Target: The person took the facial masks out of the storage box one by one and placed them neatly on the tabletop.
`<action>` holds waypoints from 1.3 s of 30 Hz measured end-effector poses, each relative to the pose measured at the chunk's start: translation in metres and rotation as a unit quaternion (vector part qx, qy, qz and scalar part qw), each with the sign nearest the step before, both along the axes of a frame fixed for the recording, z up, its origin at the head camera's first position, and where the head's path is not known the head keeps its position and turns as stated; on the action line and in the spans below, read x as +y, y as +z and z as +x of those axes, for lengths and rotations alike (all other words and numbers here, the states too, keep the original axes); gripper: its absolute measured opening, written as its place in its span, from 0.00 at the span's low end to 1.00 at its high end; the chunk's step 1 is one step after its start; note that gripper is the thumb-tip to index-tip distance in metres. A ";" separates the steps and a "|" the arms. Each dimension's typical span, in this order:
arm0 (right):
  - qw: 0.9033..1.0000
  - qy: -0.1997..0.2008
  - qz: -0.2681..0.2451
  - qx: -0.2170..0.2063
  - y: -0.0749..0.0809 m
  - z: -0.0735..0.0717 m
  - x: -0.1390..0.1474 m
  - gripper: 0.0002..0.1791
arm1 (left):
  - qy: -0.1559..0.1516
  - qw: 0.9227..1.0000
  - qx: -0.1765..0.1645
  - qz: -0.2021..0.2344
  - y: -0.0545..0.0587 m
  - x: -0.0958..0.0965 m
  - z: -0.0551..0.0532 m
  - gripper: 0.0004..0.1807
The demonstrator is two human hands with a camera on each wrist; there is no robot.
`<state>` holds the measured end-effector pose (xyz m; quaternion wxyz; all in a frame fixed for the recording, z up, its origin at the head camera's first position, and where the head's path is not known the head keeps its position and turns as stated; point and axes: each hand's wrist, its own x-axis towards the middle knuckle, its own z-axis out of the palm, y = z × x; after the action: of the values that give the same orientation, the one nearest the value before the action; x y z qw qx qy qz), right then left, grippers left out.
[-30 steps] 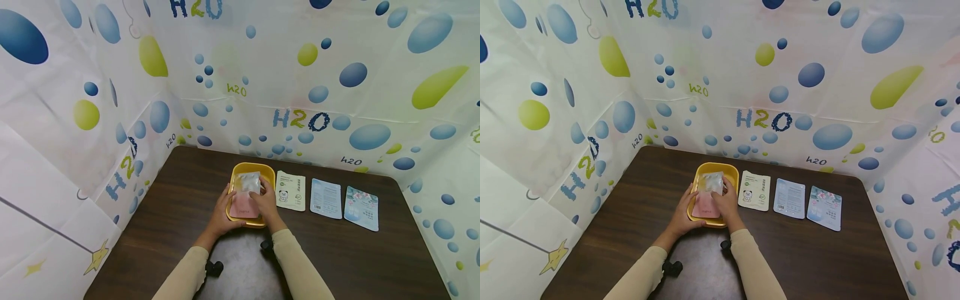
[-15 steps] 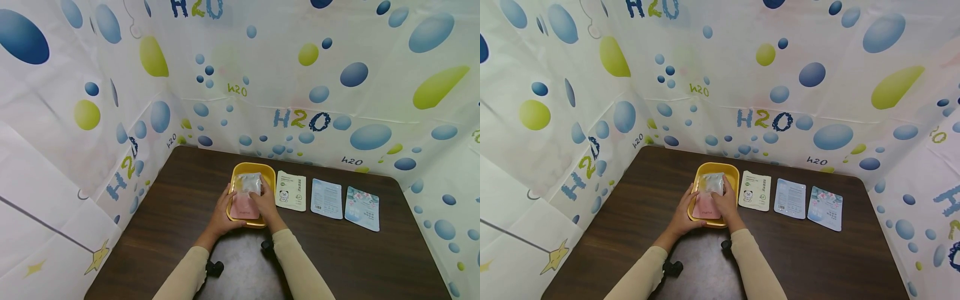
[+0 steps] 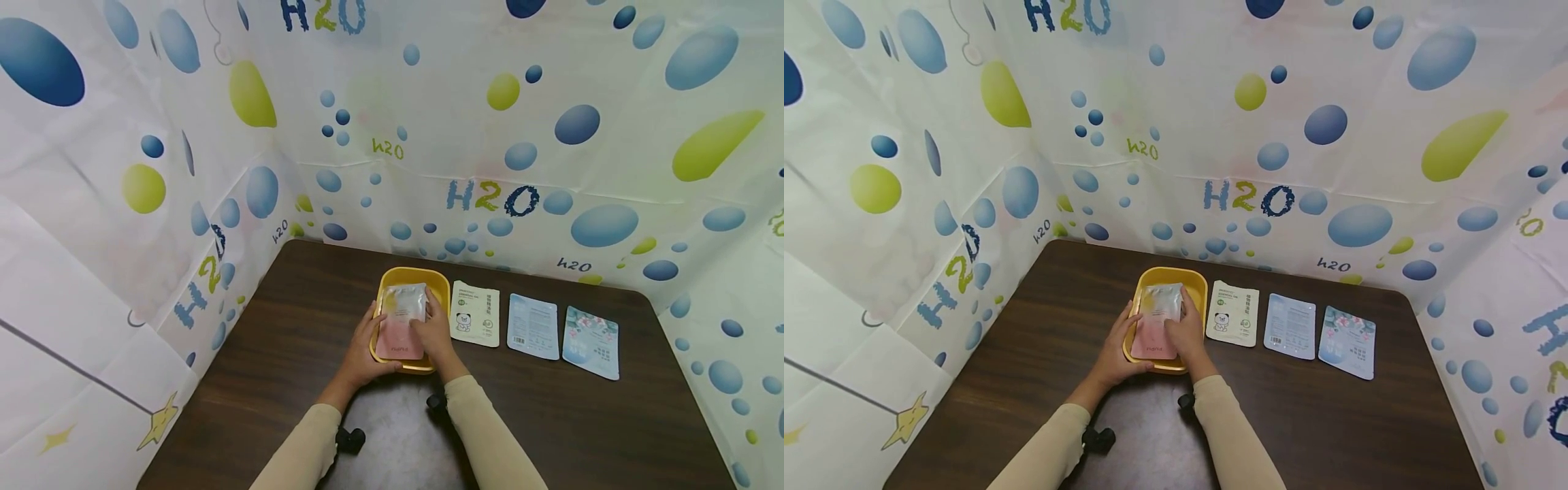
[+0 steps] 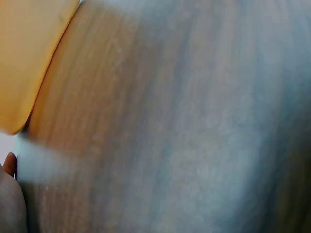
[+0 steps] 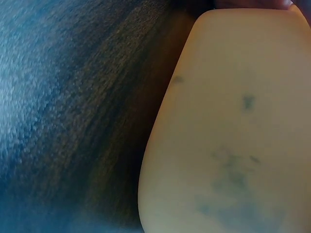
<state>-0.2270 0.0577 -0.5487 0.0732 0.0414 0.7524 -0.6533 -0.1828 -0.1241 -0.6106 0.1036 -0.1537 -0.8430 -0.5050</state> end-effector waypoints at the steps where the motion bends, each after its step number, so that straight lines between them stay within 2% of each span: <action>1: 1.000 -0.003 0.001 0.002 0.000 0.000 0.000 0.46 | 0.001 1.000 -0.003 0.001 0.000 0.000 0.000 0.56; 7: 0.999 -0.019 0.010 0.024 0.003 0.001 0.000 0.50 | 0.002 1.000 -0.006 0.005 0.001 0.001 0.001 0.55; 16: 0.997 -0.035 0.037 0.049 0.012 -0.007 0.009 0.47 | -0.006 1.000 -0.008 0.015 0.002 0.001 0.001 0.56; 22: 0.997 -0.045 0.014 0.065 0.020 -0.016 0.023 0.47 | -0.006 1.000 -0.010 0.015 0.002 0.001 0.001 0.55; 28: 0.996 -0.068 -0.011 0.064 0.029 -0.021 0.038 0.46 | -0.006 1.000 -0.013 0.017 0.000 0.001 0.002 0.57; 33: 0.994 -0.081 -0.029 0.069 0.035 -0.022 0.050 0.46 | -0.006 1.000 -0.001 0.022 -0.001 0.000 0.001 0.58; 39: 0.991 -0.100 -0.045 0.077 0.036 -0.022 0.069 0.45 | -0.005 1.000 -0.010 0.020 -0.001 0.000 0.000 0.58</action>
<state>-0.2495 0.1269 -0.5126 -0.0490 0.0624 0.7180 -0.6916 -0.1830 -0.1243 -0.6113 0.0957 -0.1507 -0.8328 -0.5240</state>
